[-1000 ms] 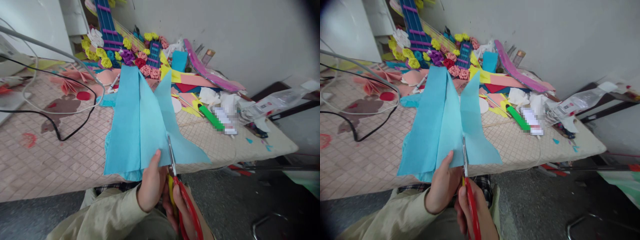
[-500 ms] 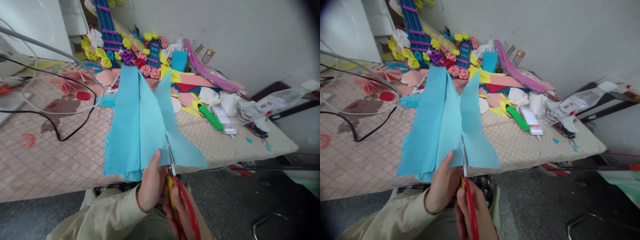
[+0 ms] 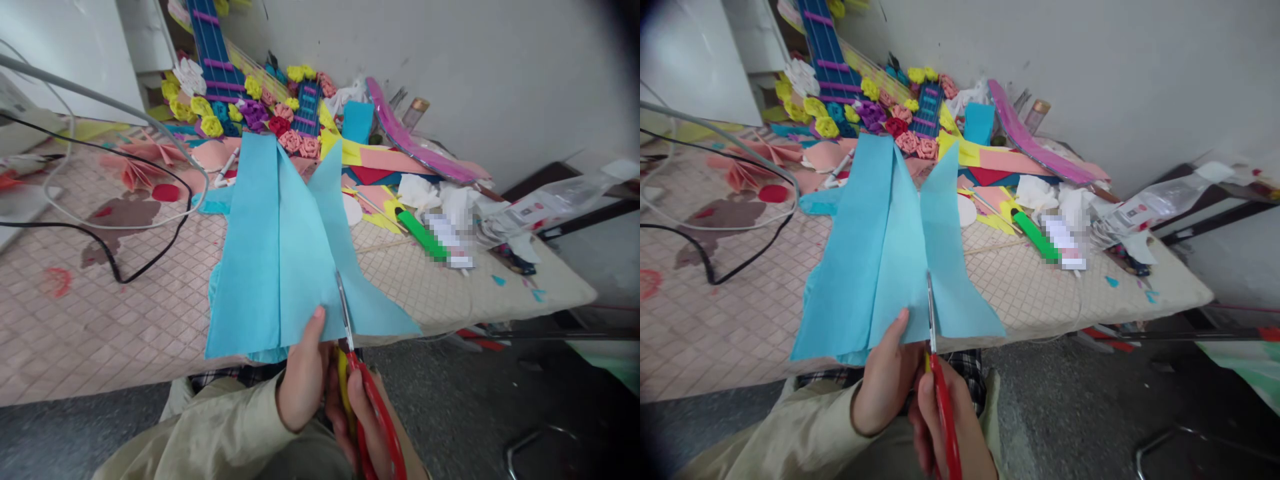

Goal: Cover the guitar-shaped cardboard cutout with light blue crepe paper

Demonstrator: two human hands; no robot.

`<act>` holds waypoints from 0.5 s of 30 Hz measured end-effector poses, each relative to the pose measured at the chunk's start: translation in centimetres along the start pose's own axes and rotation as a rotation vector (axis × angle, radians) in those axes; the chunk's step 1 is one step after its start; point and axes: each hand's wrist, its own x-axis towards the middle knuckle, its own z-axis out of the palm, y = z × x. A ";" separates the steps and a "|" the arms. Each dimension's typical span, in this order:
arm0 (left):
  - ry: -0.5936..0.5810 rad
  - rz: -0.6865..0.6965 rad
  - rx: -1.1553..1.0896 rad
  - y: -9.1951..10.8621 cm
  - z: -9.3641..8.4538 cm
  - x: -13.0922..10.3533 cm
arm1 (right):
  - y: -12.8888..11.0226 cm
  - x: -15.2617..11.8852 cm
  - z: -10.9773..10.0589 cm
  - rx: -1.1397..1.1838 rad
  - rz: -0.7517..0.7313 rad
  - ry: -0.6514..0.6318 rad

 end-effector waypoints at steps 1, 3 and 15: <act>0.004 0.007 0.012 -0.1 -0.1 0.0 | 0.1 0.1 -0.1 0.002 0.003 -0.028; 0.000 0.017 0.031 -0.2 -0.2 -0.1 | 0.3 0.2 -0.1 0.024 -0.011 -0.050; 0.085 0.015 0.113 -0.8 -1.4 -0.1 | 1.0 0.3 0.1 0.030 -0.016 -0.006</act>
